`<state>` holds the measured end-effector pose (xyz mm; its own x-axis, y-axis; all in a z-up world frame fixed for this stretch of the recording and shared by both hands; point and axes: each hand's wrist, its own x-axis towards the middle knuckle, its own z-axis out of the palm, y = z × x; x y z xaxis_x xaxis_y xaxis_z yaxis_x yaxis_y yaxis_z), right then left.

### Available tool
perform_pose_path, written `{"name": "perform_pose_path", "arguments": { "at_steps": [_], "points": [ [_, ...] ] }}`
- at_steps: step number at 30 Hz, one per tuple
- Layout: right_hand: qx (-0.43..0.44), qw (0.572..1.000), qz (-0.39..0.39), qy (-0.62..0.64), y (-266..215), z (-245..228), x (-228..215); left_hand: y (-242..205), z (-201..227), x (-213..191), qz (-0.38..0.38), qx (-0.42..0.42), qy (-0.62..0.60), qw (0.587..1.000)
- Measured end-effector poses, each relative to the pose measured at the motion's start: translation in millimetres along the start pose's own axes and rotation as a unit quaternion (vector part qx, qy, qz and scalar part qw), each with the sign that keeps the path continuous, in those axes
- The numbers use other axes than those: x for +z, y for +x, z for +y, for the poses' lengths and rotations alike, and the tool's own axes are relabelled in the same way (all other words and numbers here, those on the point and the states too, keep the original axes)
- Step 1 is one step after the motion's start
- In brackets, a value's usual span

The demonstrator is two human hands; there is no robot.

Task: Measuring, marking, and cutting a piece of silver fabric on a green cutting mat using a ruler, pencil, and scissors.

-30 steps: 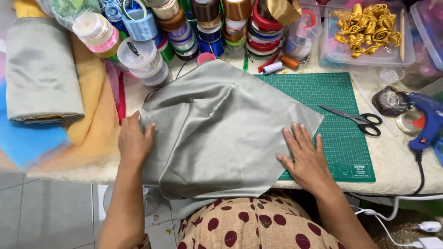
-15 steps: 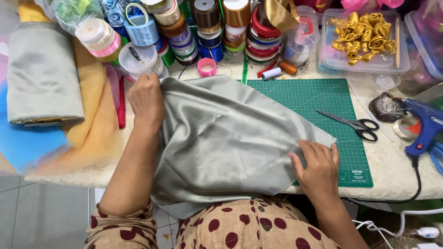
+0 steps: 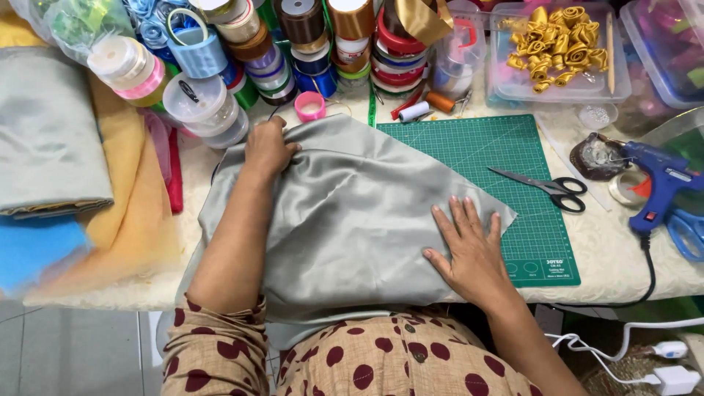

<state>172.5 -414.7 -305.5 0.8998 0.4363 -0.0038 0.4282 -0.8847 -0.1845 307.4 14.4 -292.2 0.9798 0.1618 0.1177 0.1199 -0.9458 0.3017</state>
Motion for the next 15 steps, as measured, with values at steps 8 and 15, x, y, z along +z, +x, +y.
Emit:
{"name": "perform_pose_path", "arguments": {
  "at_steps": [8, 15],
  "points": [
    [-0.003, 1.000, -0.003, -0.005, 0, 0, -3, -5, 35, -18, 0.256, 0.100, -0.150, 0.950],
    [-0.001, 1.000, 0.009, -0.011, 1, 1, 4, 32, 42, -1, 0.322, 0.172, -0.153, 0.918]
  ]
}}
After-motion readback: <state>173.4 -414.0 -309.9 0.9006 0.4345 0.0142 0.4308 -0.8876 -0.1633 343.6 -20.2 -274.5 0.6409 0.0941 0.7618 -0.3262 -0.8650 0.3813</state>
